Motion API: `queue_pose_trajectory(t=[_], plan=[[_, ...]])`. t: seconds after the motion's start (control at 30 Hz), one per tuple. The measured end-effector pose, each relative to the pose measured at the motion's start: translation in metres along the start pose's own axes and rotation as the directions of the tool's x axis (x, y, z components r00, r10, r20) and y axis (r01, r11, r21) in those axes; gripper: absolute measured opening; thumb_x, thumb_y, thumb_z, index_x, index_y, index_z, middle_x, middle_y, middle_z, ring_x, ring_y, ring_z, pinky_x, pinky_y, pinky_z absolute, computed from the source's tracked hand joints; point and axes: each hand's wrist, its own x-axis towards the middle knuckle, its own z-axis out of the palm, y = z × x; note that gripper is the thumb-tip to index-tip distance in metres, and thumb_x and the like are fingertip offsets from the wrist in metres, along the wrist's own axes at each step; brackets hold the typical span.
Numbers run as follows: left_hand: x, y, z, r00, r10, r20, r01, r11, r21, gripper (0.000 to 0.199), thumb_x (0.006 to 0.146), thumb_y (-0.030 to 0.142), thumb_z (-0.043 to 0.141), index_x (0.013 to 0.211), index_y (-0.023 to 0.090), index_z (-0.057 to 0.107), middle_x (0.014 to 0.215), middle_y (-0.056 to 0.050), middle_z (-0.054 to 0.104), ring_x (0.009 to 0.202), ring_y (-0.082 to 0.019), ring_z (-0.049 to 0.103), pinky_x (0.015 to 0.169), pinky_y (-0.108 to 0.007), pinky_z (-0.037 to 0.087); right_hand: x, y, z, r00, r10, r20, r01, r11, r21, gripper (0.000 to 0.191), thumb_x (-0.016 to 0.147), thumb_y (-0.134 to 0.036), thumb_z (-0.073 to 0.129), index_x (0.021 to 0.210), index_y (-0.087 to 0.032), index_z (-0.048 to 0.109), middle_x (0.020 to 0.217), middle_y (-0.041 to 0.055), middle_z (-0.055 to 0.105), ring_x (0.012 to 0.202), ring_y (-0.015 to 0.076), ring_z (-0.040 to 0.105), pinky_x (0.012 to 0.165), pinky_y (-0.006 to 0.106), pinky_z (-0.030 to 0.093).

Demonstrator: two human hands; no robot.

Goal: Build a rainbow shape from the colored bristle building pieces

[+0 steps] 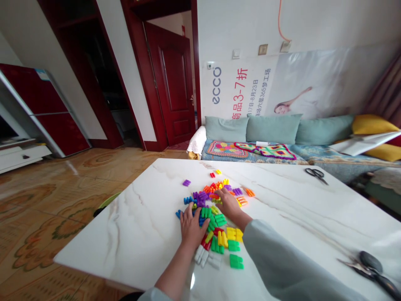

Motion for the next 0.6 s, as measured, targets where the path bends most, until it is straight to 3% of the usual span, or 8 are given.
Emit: queue_pose_trajectory(t=[0.07,0.13,0.2,0.3,0.37,0.4,0.53,0.6], plan=[[0.001,0.0,-0.001,1.0,0.013,-0.002,-0.013,1.0,-0.014,0.044,0.086,0.046,0.054,0.121,0.022,0.06,0.143,-0.013,0.038,0.128,-0.03,0.04,0.112,-0.052,0.024,-0.02,0.017,-0.006,0.996,-0.085,-0.017,0.085,0.996,0.006,0.058,0.079,-0.029,0.063,0.134,-0.021,0.046,0.13,0.0104,0.052,0.113,0.0218,0.054,0.092,0.031,0.044],[0.002,0.0,-0.002,1.0,0.023,0.0,-0.023,0.999,-0.026,0.042,0.086,0.046,0.053,0.119,0.02,0.061,0.139,-0.013,0.04,0.126,-0.03,0.042,0.11,-0.049,0.027,-0.044,0.042,-0.005,0.979,-0.166,-0.117,0.167,0.986,-0.002,0.056,0.083,-0.039,0.059,0.134,-0.02,0.046,0.136,0.012,0.049,0.125,0.0254,0.046,0.101,0.037,0.04],[0.002,0.0,-0.002,0.999,0.037,-0.003,-0.037,0.999,-0.034,0.041,0.086,0.045,0.053,0.116,0.02,0.062,0.136,-0.013,0.042,0.123,-0.03,0.044,0.108,-0.048,0.031,-0.069,0.069,0.005,0.969,-0.103,-0.225,0.103,0.995,-0.011,0.049,0.092,-0.044,0.043,0.136,-0.021,0.045,0.14,0.0129,0.047,0.128,0.0254,0.045,0.104,0.042,0.038],[0.003,0.0,-0.003,0.998,0.064,-0.024,-0.065,0.997,-0.046,0.037,0.085,0.043,0.054,0.114,0.02,0.062,0.132,-0.012,0.046,0.12,-0.029,0.046,0.106,-0.047,0.034,-0.098,0.094,0.032,0.965,0.11,-0.237,-0.115,0.993,-0.011,0.068,0.091,-0.057,0.034,0.141,-0.011,0.038,0.145,0.0211,0.04,0.132,0.0324,0.04,0.108,0.052,0.031],[0.003,0.0,-0.003,0.996,0.074,-0.039,-0.076,0.996,-0.05,0.036,0.085,0.041,0.055,0.113,0.02,0.062,0.129,-0.012,0.047,0.118,-0.029,0.048,0.105,-0.047,0.035,-0.107,0.088,0.051,0.938,0.225,-0.266,-0.225,0.974,0.03,0.078,0.089,-0.063,0.031,0.143,-0.006,0.034,0.146,0.0247,0.036,0.135,0.035,0.036,0.11,0.054,0.028],[0.003,0.0,-0.002,0.996,0.078,-0.044,-0.08,0.996,-0.049,0.036,0.085,0.041,0.055,0.113,0.019,0.062,0.129,-0.012,0.047,0.117,-0.029,0.048,0.104,-0.047,0.036,-0.109,0.08,0.058,0.936,0.221,-0.272,-0.211,0.975,0.065,0.079,0.09,-0.064,0.03,0.144,-0.007,0.031,0.148,0.0232,0.034,0.137,0.034,0.032,0.111,0.054,0.025],[0.004,-0.002,0.0,0.994,0.092,-0.055,-0.095,0.995,-0.043,0.036,0.086,0.039,0.053,0.115,0.018,0.06,0.128,-0.012,0.047,0.115,-0.028,0.05,0.102,-0.045,0.039,-0.102,0.043,0.057,0.946,0.147,-0.29,-0.038,0.936,0.349,0.071,0.093,-0.054,0.032,0.149,-0.014,0.02,0.152,0.0148,0.031,0.139,0.0243,0.031,0.111,0.042,0.032],[0.005,-0.003,0.001,0.994,0.095,-0.052,-0.098,0.994,-0.046,0.036,0.087,0.038,0.052,0.116,0.019,0.059,0.128,-0.012,0.047,0.115,-0.027,0.051,0.101,-0.044,0.04,-0.101,0.044,0.045,0.931,0.116,-0.347,0.04,0.91,0.412,0.062,0.096,-0.047,0.029,0.15,-0.018,0.019,0.151,0.0108,0.033,0.138,0.02,0.032,0.111,0.038,0.034]])
